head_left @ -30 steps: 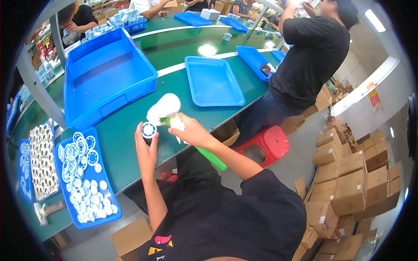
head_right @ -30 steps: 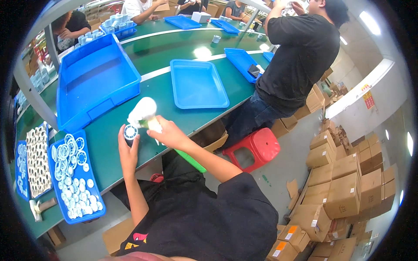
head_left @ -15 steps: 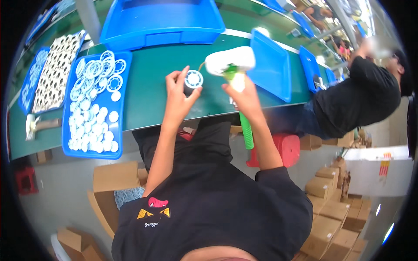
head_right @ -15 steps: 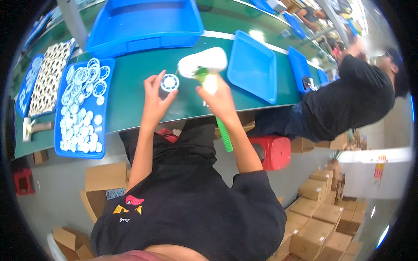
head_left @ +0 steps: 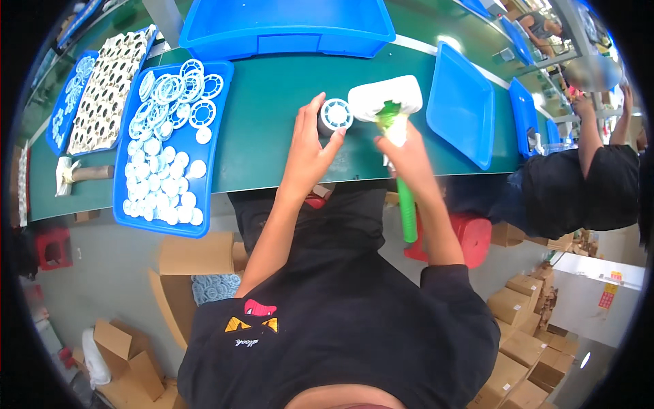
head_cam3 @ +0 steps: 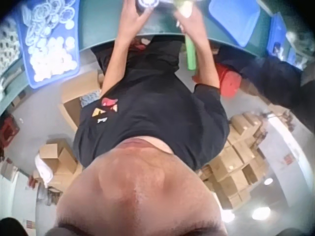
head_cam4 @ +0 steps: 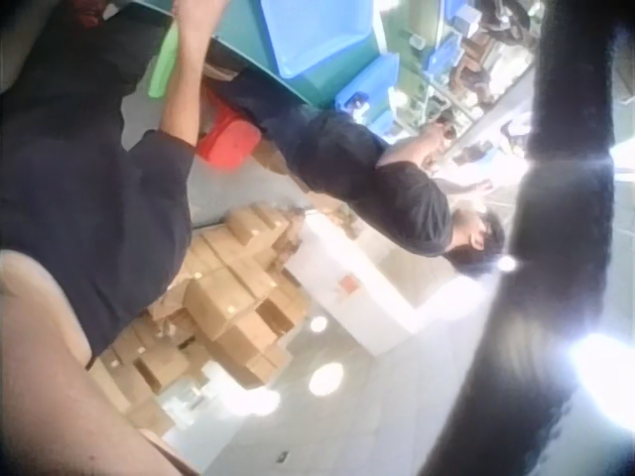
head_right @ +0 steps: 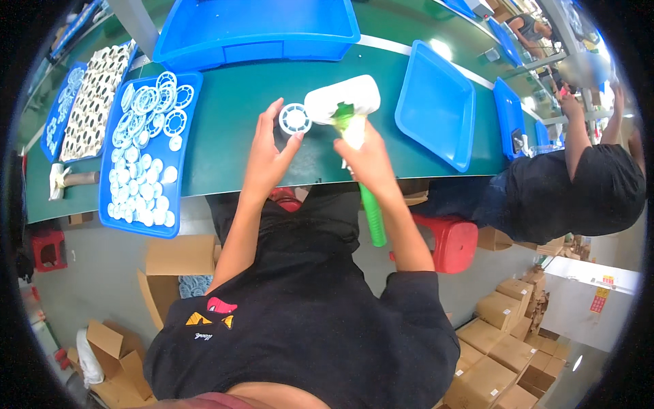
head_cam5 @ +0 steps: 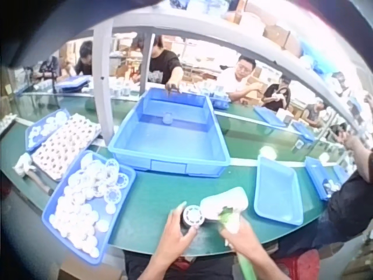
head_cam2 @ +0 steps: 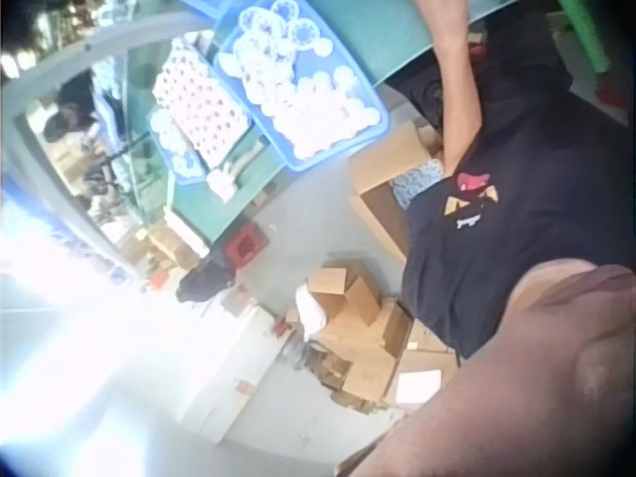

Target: Assemble small electronic components, specifically cooling fans, by fitting plastic rings and housing pieces together on an assembly line.

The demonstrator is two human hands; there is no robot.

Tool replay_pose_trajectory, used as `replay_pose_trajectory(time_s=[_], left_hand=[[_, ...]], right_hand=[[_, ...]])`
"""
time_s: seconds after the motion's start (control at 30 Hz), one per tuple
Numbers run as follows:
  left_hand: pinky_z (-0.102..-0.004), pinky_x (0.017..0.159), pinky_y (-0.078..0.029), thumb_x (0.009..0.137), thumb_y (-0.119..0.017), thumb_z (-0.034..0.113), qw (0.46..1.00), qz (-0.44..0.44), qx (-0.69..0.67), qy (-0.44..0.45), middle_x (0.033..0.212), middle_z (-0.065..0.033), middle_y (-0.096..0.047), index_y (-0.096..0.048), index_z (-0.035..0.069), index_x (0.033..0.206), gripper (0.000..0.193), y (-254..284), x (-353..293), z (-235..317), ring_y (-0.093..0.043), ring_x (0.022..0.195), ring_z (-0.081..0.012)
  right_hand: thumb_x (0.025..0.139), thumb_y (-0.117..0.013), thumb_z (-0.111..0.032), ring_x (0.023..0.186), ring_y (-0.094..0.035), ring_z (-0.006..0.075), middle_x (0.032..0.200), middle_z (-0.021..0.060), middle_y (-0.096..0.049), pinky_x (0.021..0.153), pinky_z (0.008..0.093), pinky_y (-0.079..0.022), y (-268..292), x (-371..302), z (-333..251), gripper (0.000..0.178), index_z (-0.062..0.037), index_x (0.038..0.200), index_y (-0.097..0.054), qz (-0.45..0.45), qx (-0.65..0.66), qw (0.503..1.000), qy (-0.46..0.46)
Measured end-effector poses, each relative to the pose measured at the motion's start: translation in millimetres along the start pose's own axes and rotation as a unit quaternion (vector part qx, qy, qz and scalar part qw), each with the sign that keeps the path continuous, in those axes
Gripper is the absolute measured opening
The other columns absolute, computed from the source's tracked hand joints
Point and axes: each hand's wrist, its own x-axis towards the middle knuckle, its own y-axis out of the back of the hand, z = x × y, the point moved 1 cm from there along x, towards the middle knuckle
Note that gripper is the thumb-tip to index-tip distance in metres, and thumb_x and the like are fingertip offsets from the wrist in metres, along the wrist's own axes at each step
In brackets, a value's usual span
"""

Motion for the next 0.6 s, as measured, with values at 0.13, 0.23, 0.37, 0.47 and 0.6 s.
replay_pose_trajectory(time_s=[0.13,0.23,0.37,0.47,0.6], left_hand=[[-0.0414,0.110,-0.042,0.091,-0.075,0.021,1.000,0.013,0.017,-0.015,0.137,-0.0203,-0.051,-0.039,0.001,0.150,0.072,-2.2,-0.3,3.3,-0.052,0.130,-0.0317],[-0.0418,0.112,-0.041,0.091,-0.076,0.021,1.000,-0.016,-0.007,0.004,0.139,-0.0206,-0.048,-0.037,0.001,0.151,0.074,-3.0,2.1,-0.6,-0.050,0.132,-0.0321],[-0.0425,0.113,-0.040,0.091,-0.075,0.021,1.000,-0.002,-0.011,0.023,0.143,-0.0219,-0.048,-0.036,0.001,0.153,0.076,-3.2,1.8,-1.5,-0.050,0.134,-0.0332],[-0.0427,0.114,-0.040,0.092,-0.074,0.021,0.999,0.002,-0.016,0.030,0.142,-0.0222,-0.050,-0.035,0.001,0.153,0.076,-5.3,1.1,2.9,-0.051,0.134,-0.0330],[-0.0424,0.114,-0.039,0.093,-0.073,0.020,0.999,-0.013,-0.021,0.037,0.142,-0.0225,-0.051,-0.032,0.001,0.155,0.077,-1.9,0.3,-2.8,-0.052,0.134,-0.0327]], right_hand=[[0.089,-0.067,-0.011,0.057,-0.059,0.0102,0.081,0.0035,-0.064,0.046,0.0261,-0.047,5.9,4.5,5.1,0.038,-0.0037,0.125,-0.059,0.057,0.063,0.996,-0.002],[0.086,-0.067,-0.009,0.084,-0.067,0.0143,0.097,0.0108,-0.071,0.071,0.0332,-0.055,5.7,14.4,16.0,0.036,-0.0006,0.121,-0.061,0.022,-0.076,0.996,0.046],[0.086,-0.068,-0.011,0.082,-0.066,0.0155,0.097,0.0105,-0.071,0.071,0.0351,-0.054,10.7,16.8,6.4,0.039,-0.0013,0.123,-0.061,0.051,0.000,0.995,0.081],[0.085,-0.069,-0.012,0.082,-0.068,0.0171,0.095,0.0128,-0.072,0.073,0.0351,-0.055,5.2,22.3,12.6,0.041,-0.0003,0.123,-0.060,0.015,-0.092,0.993,0.075],[0.083,-0.069,-0.012,0.082,-0.070,0.0197,0.095,0.0146,-0.071,0.074,0.0366,-0.056,17.4,29.6,-0.7,0.041,-0.0003,0.121,-0.059,0.031,-0.077,0.991,0.101]])
